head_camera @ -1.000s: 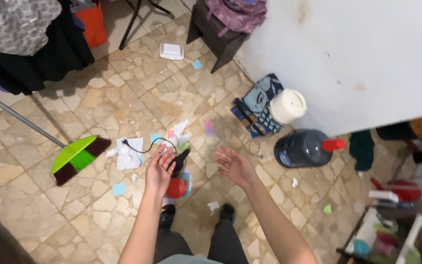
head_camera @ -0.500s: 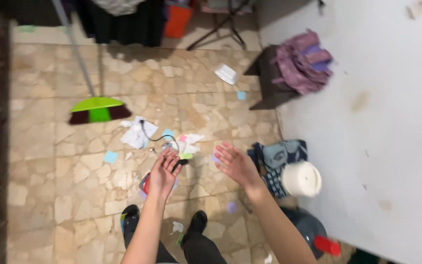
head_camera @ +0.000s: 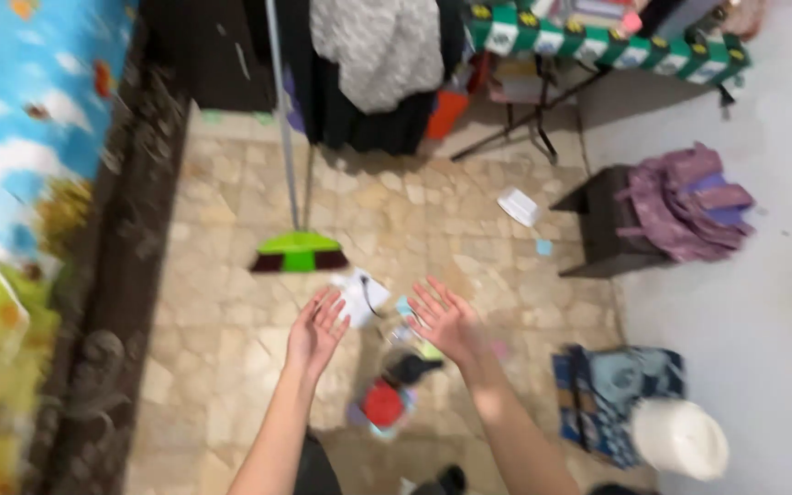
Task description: Organizing and winding electrical cords for various household appliances such as an iron, electric kettle, and rice cooker.
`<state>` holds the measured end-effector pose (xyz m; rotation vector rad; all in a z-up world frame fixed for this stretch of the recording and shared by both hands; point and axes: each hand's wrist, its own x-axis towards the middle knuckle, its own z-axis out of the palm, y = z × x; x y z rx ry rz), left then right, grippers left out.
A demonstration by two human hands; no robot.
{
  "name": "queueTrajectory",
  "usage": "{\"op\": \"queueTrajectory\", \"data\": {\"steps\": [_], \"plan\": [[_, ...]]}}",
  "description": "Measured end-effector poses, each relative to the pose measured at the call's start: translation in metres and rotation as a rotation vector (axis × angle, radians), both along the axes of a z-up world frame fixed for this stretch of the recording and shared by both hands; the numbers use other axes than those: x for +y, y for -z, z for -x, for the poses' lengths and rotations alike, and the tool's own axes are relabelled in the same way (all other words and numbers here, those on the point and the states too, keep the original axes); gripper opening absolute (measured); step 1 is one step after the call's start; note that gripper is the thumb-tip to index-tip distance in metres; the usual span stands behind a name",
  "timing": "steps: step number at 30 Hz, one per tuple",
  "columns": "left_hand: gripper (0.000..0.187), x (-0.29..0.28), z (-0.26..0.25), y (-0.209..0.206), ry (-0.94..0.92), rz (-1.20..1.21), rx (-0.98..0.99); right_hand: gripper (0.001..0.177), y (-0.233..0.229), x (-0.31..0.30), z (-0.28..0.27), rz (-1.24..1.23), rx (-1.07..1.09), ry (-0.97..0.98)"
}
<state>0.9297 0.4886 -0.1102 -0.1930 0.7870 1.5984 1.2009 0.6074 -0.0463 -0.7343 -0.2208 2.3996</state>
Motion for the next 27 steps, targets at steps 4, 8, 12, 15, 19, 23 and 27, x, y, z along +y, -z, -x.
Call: {"op": "queueTrajectory", "data": {"steps": [4, 8, 12, 15, 19, 23, 27], "plan": [[0.048, 0.02, 0.117, -0.031, 0.033, -0.051, 0.022, 0.055, -0.014, 0.007, 0.127, 0.023, -0.025, 0.065], [0.052, 0.059, 0.219, -0.068, 0.008, -0.136, 0.079, 0.054, -0.035, 0.039, 0.246, 0.045, -0.03, 0.029], [0.053, 0.099, 0.277, -0.068, -0.035, -0.2, 0.04, 0.053, -0.025, 0.077, 0.322, 0.05, -0.014, -0.001], [0.053, 0.142, 0.31, -0.063, -0.067, -0.207, 0.016, 0.052, -0.03, 0.11, 0.364, 0.028, 0.02, -0.006], [0.053, 0.203, 0.355, -0.051, -0.033, -0.22, -0.01, 0.052, -0.021, 0.176, 0.413, -0.027, -0.011, 0.026], [0.052, 0.275, 0.412, -0.044, -0.015, -0.232, 0.002, 0.048, -0.002, 0.269, 0.475, -0.058, -0.011, 0.034], [0.051, 0.36, 0.476, -0.046, -0.038, -0.197, -0.015, 0.048, -0.006, 0.364, 0.54, -0.033, -0.051, 0.047]]}}
